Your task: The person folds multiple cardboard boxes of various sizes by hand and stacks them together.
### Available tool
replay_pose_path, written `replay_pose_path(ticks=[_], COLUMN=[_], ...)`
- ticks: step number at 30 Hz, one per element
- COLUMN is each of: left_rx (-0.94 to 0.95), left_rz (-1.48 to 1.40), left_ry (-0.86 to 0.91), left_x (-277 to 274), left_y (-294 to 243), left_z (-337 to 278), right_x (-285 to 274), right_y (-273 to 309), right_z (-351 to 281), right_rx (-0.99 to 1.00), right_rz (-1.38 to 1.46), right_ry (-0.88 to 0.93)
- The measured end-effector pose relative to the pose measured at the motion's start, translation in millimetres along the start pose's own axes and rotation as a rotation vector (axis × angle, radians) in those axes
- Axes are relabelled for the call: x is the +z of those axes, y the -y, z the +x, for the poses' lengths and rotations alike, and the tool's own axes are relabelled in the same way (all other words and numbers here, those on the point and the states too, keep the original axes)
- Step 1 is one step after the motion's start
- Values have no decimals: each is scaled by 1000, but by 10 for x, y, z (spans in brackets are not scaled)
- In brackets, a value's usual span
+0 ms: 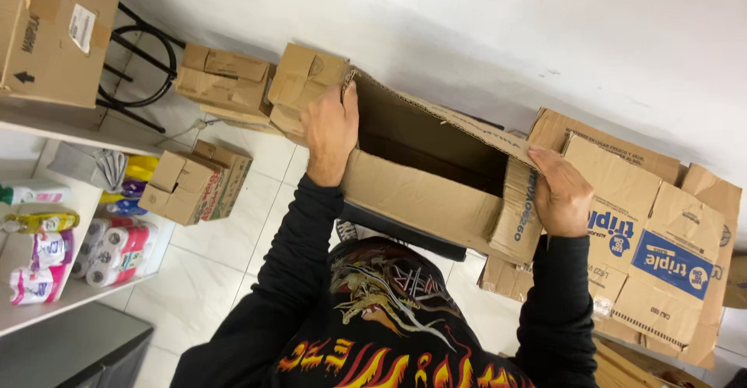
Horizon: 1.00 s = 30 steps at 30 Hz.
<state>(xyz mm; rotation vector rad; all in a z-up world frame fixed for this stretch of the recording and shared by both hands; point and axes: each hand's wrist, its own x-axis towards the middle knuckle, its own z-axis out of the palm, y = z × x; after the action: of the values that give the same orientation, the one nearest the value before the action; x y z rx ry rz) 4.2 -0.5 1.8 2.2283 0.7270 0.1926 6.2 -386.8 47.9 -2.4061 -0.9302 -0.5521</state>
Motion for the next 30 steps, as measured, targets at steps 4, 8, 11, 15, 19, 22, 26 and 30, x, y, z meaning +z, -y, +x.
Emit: replay_pose_path(ticks=[4, 8, 11, 15, 19, 22, 26, 30], left_rx=[77, 137, 112, 65, 17, -25, -50, 4], left_rz=[-27, 21, 14, -26, -88, -174, -196, -145], left_ry=[-2, -43, -50, -71, -95, -136, -151, -69], left_x=[90, 160, 164, 160, 119, 158, 294, 393], left_y=[-28, -124, -85, 7, -5, 163, 298, 374], left_z=[-19, 7, -10, 7, 82, 115, 150, 114], right_x=[9, 287, 447, 486, 488, 657, 735, 810], right_y=[-120, 115, 350, 354, 408, 363, 304, 169], right_z=[-68, 296, 495, 445, 498, 369, 267, 26], right_rx=[236, 151, 103, -6, -117, -182, -208, -139], right_rz=[-429, -560, -495, -525, -485, -498, -421, -345], right_ry=[171, 227, 254, 313, 278, 295, 381, 463])
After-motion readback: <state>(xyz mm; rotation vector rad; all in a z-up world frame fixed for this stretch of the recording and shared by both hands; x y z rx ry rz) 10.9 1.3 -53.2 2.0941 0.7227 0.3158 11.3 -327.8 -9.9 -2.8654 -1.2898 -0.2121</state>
